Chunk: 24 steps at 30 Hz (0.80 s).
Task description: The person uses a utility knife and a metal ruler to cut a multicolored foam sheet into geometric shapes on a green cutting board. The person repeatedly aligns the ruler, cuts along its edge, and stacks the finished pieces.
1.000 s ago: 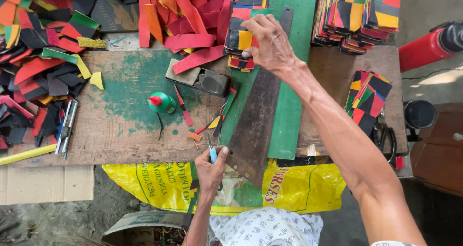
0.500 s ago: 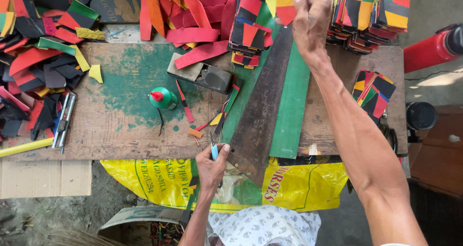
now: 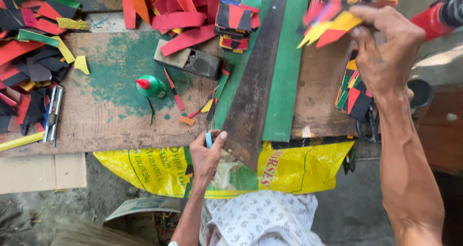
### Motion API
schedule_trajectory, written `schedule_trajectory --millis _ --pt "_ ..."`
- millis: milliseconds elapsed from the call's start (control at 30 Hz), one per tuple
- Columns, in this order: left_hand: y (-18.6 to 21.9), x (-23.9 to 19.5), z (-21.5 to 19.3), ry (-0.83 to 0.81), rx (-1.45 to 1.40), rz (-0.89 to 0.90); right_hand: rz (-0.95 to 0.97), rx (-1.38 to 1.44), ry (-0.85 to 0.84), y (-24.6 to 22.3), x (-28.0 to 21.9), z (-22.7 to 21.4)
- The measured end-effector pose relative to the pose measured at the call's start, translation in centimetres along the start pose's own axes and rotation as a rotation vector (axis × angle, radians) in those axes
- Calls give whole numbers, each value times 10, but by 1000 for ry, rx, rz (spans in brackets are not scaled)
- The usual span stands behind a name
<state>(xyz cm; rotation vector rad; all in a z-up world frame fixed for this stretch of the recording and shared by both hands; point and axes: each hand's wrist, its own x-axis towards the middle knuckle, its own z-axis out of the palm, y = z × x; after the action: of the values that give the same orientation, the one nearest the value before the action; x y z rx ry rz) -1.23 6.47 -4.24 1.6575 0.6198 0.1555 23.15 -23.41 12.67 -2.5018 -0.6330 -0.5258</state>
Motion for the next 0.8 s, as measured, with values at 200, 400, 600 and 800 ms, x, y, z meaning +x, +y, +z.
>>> schedule_trajectory --millis 200,400,600,800 --pt "6 4 -26 -165 -316 -399 236 509 -27 -10 -73 -18" --pt "21 11 -46 -260 -624 -538 458 922 -19 -4 -102 38" --pt "23 14 -45 -264 -719 -569 63 349 -110 -19 -108 107" --pt "11 17 -47 -246 -777 -602 29 338 -417 -28 -164 88"
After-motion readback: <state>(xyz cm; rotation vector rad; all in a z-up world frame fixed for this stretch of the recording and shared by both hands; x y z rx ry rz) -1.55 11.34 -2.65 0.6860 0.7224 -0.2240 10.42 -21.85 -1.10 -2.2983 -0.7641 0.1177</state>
